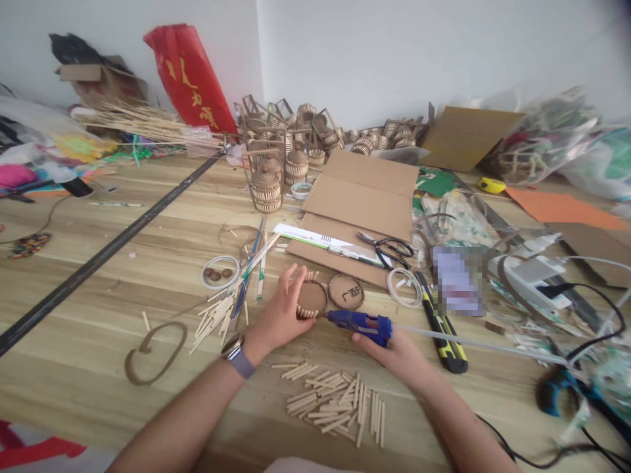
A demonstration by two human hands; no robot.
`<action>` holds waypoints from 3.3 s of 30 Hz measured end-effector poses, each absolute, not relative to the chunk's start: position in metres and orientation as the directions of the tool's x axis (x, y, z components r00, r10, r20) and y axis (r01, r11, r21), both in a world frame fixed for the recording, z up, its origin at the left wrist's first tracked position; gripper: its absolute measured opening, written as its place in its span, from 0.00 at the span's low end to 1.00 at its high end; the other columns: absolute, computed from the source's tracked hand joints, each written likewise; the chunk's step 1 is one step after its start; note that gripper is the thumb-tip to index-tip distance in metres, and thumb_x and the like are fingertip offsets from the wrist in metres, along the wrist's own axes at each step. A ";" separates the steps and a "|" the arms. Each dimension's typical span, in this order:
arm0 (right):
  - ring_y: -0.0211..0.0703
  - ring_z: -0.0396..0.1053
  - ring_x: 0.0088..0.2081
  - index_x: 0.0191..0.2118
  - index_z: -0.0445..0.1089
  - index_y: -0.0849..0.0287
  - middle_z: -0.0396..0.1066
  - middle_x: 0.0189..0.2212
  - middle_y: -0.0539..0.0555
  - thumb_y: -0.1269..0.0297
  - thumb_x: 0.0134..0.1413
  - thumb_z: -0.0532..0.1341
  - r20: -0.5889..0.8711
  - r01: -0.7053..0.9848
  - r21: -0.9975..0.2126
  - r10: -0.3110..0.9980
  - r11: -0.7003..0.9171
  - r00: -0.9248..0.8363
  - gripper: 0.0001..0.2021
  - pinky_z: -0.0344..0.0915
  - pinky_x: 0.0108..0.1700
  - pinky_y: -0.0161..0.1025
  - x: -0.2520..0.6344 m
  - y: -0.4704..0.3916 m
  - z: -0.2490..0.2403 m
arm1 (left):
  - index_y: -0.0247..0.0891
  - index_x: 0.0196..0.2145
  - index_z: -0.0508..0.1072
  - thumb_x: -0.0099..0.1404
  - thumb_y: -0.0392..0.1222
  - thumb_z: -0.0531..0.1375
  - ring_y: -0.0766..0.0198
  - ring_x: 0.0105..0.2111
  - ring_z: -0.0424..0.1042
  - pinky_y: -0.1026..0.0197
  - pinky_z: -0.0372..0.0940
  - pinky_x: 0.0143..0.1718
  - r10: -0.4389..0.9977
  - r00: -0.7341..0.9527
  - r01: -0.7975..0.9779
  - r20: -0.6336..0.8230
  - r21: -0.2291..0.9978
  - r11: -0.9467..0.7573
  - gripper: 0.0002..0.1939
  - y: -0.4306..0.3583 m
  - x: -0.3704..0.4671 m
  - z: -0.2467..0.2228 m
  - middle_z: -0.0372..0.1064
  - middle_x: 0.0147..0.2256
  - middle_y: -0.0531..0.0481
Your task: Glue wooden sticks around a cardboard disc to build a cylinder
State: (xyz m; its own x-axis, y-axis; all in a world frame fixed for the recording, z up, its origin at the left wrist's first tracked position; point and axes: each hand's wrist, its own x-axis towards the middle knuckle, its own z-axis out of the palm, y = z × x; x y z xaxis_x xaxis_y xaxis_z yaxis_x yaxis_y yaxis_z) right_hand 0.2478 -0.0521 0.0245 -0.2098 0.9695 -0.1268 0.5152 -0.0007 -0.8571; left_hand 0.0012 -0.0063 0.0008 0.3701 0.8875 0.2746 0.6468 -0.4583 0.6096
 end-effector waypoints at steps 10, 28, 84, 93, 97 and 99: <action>0.50 0.75 0.32 0.38 0.77 0.59 0.79 0.32 0.56 0.49 0.53 0.58 -0.117 0.580 -0.812 0.955 0.066 -0.272 0.19 0.73 0.36 0.42 0.244 -0.054 0.031 | 0.50 0.67 0.30 0.52 0.31 0.68 0.39 0.63 0.55 0.35 0.58 0.60 0.884 0.376 0.640 0.277 0.613 -0.464 0.60 -0.006 0.001 0.001 0.38 0.66 0.33; 0.50 0.75 0.34 0.36 0.76 0.59 0.79 0.33 0.56 0.51 0.55 0.57 -0.052 0.639 -0.755 0.959 0.146 -0.280 0.17 0.70 0.38 0.41 0.242 -0.054 0.026 | 0.49 0.67 0.32 0.53 0.32 0.68 0.40 0.62 0.57 0.36 0.58 0.60 0.889 0.369 0.638 0.273 0.621 -0.455 0.58 -0.006 0.001 0.002 0.39 0.66 0.34; 0.41 0.66 0.22 0.29 0.71 0.59 0.69 0.19 0.51 0.38 0.44 0.61 -0.243 0.402 -0.881 0.967 -0.250 0.070 0.24 0.63 0.25 0.36 0.249 -0.046 0.022 | 0.51 0.67 0.29 0.53 0.32 0.70 0.40 0.64 0.55 0.37 0.59 0.60 0.882 0.388 0.648 0.270 0.601 -0.469 0.61 -0.006 0.000 0.001 0.39 0.65 0.34; 0.48 0.68 0.27 0.28 0.72 0.56 0.71 0.23 0.54 0.51 0.57 0.56 0.080 0.859 -0.505 0.987 -0.082 0.141 0.16 0.62 0.31 0.41 0.278 -0.043 0.039 | 0.49 0.67 0.32 0.52 0.33 0.69 0.40 0.63 0.56 0.37 0.59 0.60 0.876 0.382 0.638 0.295 0.602 -0.480 0.59 -0.005 0.000 -0.001 0.41 0.65 0.34; 0.48 0.69 0.30 0.28 0.69 0.57 0.71 0.26 0.55 0.61 0.61 0.56 0.360 0.931 -0.253 0.919 0.264 -0.163 0.12 0.63 0.35 0.42 0.248 -0.055 0.049 | 0.48 0.67 0.34 0.52 0.34 0.69 0.41 0.63 0.56 0.38 0.59 0.60 0.887 0.371 0.641 0.276 0.615 -0.459 0.58 -0.004 0.000 -0.002 0.40 0.66 0.34; 0.44 0.70 0.31 0.29 0.69 0.57 0.72 0.27 0.53 0.70 0.61 0.57 0.308 0.825 -0.236 0.845 0.514 -0.438 0.09 0.64 0.34 0.38 0.219 -0.063 0.049 | 0.46 0.67 0.34 0.53 0.34 0.68 0.41 0.63 0.55 0.38 0.58 0.61 0.888 0.371 0.638 0.272 0.620 -0.456 0.57 -0.005 0.000 -0.002 0.40 0.66 0.34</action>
State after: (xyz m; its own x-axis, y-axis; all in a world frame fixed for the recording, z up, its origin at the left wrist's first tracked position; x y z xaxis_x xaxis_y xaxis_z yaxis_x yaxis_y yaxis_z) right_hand 0.2193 -0.0632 0.0489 -0.4382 0.8445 0.3079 0.8246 0.5140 -0.2361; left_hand -0.0001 -0.0046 -0.0017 0.3706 0.8882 0.2716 0.6382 -0.4560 0.6203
